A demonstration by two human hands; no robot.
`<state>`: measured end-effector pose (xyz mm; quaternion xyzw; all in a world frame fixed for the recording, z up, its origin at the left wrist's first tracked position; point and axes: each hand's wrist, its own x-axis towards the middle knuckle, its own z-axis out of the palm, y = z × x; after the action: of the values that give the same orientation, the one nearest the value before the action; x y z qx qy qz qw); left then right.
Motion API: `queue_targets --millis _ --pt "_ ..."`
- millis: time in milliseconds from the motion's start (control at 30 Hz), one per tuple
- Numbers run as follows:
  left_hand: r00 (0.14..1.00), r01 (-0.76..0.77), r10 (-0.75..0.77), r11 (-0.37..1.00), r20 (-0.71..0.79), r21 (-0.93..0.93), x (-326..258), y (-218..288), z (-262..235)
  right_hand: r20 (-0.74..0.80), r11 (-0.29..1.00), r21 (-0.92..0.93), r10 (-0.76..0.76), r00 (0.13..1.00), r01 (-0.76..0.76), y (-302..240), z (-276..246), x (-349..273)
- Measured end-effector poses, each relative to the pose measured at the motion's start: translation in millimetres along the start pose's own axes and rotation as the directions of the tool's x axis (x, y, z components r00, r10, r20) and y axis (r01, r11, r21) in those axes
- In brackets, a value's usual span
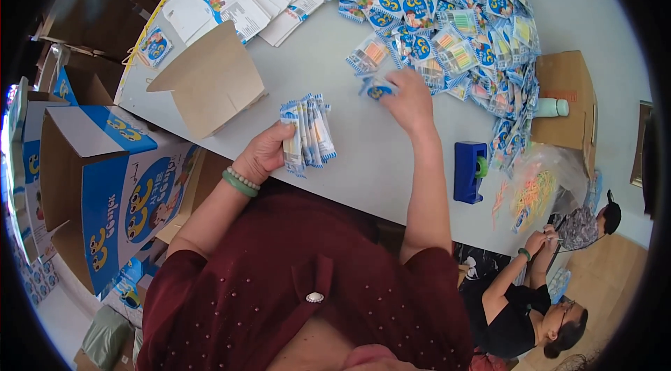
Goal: Folding boxes and packaging small blue and white packets into them in a factory setting.
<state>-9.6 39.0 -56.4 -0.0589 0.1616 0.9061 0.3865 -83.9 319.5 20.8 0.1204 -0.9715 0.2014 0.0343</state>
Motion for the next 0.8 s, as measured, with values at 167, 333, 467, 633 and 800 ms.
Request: queue_targets --millis 167,333,467,633,800 --pt "1.0 0.01 -0.01 1.0 0.018 -0.003 0.9 -1.2 5.4 0.072 0.977 -0.127 -0.161 0.984 0.169 0.9 15.1 44.7" --pt "1.0 -0.004 0.004 1.0 0.008 -0.011 2.7 -1.1 4.1 0.246 0.948 -0.176 0.304 0.92 -0.266 -56.2 19.3 3.2" --pt "1.0 0.002 -0.003 1.0 -0.01 -0.021 3.1 0.9 5.0 0.235 0.907 0.022 0.405 0.884 -0.421 -71.3 3.0 -22.9" --pt "1.0 0.023 -0.023 1.0 0.019 -0.019 2.9 1.6 3.6 0.299 0.985 0.17 -0.015 0.954 -0.038 -33.0 -16.4 -11.2" --pt "0.999 -0.02 0.02 1.0 0.026 0.008 0.8 -0.1 8.2 0.368 0.985 -0.041 -0.143 0.919 0.17 -51.5 7.9 -5.0"
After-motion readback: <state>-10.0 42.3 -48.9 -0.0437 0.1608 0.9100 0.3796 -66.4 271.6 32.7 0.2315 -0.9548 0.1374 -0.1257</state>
